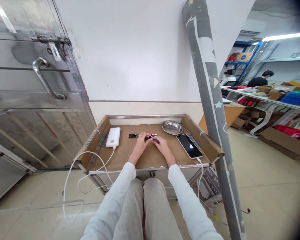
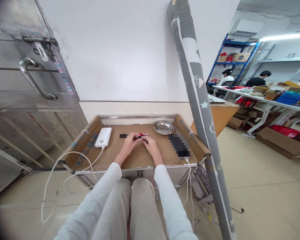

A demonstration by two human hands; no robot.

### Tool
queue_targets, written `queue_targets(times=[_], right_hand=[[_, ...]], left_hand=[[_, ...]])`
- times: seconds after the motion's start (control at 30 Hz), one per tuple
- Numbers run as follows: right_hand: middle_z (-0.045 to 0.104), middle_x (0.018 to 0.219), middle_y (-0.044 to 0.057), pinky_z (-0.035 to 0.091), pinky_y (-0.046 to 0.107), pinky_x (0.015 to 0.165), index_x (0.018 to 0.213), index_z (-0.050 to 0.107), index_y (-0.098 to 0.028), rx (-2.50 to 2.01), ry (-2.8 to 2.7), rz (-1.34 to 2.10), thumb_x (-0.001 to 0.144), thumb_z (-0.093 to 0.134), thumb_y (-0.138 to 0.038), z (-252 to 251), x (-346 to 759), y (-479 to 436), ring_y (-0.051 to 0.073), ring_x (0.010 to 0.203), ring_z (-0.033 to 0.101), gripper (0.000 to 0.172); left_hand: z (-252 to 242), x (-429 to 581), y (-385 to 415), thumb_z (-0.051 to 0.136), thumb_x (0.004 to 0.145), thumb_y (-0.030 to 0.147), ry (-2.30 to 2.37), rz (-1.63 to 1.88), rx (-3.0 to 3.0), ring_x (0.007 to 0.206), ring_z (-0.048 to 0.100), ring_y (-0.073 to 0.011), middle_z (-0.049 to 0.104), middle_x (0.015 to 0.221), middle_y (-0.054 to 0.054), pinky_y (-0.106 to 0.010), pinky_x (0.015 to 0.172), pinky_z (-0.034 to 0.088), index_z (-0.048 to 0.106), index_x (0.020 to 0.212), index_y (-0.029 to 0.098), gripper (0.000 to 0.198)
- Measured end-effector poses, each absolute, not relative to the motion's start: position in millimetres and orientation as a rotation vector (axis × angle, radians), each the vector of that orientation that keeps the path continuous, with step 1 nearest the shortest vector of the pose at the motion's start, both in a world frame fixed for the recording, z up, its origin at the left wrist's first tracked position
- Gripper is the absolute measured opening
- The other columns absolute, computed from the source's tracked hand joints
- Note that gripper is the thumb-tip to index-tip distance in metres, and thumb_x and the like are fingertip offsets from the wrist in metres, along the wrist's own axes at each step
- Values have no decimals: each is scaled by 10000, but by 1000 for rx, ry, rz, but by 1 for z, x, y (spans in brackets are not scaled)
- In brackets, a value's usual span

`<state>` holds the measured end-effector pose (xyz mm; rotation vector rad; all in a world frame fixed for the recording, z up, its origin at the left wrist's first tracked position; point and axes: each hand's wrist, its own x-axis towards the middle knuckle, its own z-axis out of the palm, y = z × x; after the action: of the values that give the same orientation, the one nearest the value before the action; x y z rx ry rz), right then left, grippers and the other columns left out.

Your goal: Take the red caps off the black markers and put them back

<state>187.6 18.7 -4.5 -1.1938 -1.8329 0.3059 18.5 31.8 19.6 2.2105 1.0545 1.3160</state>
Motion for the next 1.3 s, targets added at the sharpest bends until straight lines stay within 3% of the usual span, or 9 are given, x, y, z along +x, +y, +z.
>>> queue_targets(times=[0.37, 0.67, 0.83, 0.93, 1.07, 1.3], right_hand=[[718, 988, 70, 514, 338, 845, 989, 683, -206, -1231, -1738, 335, 837, 551, -214, -11, 189, 24, 194, 884, 674, 201], [719, 979, 69, 522, 331, 818, 955, 692, -213, -1230, -1739, 274, 857, 537, -231, -8, 189, 20, 196, 872, 674, 184], [702, 975, 80, 506, 339, 848, 981, 689, -206, -1227, -1743, 223, 881, 504, -219, -9, 189, 21, 199, 911, 652, 210], [679, 935, 69, 497, 342, 856, 984, 691, -215, -1248, -1776, 178, 886, 497, -204, -9, 190, 20, 195, 902, 633, 218], [631, 945, 72, 487, 367, 875, 1011, 684, -223, -1301, -1791, 82, 893, 496, -206, -9, 190, 20, 208, 923, 594, 223], [623, 1029, 71, 465, 380, 923, 1105, 634, -225, -1273, -1911, 135, 892, 490, -162, -12, 188, 20, 210, 998, 568, 264]], left_hand=[[44, 13, 41, 582, 863, 253, 1015, 1402, 2074, 866, 634, -151, 638, 970, -44, -310, 818, 533, 579, 988, 187, 142], [22, -19, 38, 578, 856, 288, 1140, 1417, 1875, 895, 651, -165, 678, 996, -55, -329, 842, 532, 632, 966, 187, 159], [7, -16, 34, 572, 864, 264, 1119, 1205, 2084, 839, 640, -160, 659, 953, -38, -319, 812, 526, 648, 930, 204, 117], [2, -3, 35, 578, 858, 213, 1176, 1091, 2281, 900, 609, -185, 642, 928, -33, -362, 871, 495, 630, 920, 204, 81], [-1, 13, 44, 569, 851, 154, 1279, 1092, 2391, 996, 557, -209, 600, 963, -48, -387, 913, 464, 588, 907, 194, 71], [-2, 14, 55, 519, 870, 126, 1277, 1116, 2376, 937, 563, -191, 537, 979, -47, -364, 888, 474, 556, 944, 191, 105]])
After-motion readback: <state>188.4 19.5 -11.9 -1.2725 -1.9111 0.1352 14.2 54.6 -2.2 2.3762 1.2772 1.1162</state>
